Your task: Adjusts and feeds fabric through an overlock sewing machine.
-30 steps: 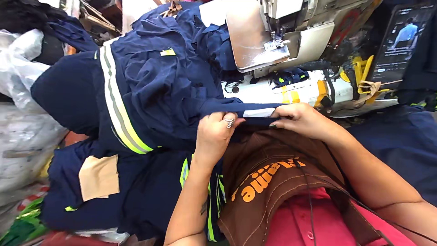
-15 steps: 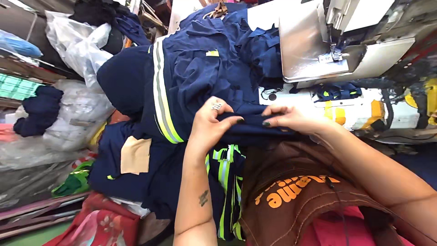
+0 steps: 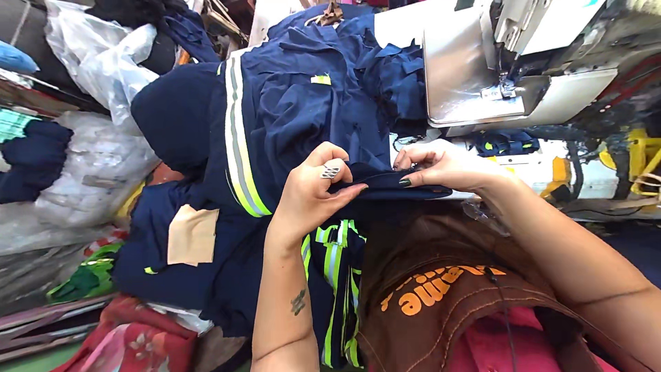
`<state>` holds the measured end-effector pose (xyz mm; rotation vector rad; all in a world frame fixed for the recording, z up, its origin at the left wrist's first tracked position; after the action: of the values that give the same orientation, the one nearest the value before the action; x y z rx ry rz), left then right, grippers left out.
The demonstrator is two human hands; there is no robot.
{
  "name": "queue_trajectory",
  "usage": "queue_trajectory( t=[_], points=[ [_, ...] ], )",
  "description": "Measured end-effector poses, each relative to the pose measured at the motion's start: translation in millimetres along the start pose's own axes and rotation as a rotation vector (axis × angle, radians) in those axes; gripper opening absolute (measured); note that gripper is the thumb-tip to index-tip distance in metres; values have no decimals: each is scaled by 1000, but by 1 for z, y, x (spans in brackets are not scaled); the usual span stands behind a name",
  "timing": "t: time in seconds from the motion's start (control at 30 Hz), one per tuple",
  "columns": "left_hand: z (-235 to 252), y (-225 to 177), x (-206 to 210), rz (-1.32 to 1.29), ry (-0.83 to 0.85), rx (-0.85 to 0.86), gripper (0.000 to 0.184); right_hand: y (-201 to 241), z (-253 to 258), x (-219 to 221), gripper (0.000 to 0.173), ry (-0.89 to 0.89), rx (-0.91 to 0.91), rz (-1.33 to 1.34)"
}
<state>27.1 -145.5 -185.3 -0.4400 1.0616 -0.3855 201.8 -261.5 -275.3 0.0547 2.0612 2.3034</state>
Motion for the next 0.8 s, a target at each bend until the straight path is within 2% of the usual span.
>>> queue_trajectory(
  t=[0.17,0.37,0.63,0.77,0.8],
  points=[
    [2,-21,-4,-18,-43,94,23,24,-18,7,7,-114,-177,-329],
    [-9,-26,-8,101,-43,81,22,6,-17,23,7,-261,-178,-375],
    [-33,-30,-14,207,-152,80,19,37,-20,27,15,-489,-228,-639],
    [-32,-30,-13,322,-211,53,12,44,-23,24,15,-608,-146,-744],
    [-28,-31,-13,395,-214,31,17,45,-23,22,15,-633,-129,-760]
  ],
)
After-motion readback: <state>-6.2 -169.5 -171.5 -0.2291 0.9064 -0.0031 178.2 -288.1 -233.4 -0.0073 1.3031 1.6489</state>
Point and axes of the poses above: each hand's wrist, its own z-axis towards the middle knuckle, its own x-axis out of the palm, y = z × x, the point moved 6 cm from there along z, towards the middle knuckle, and after that the axes turned 2 degrees about -y, right-handed, at the moved point
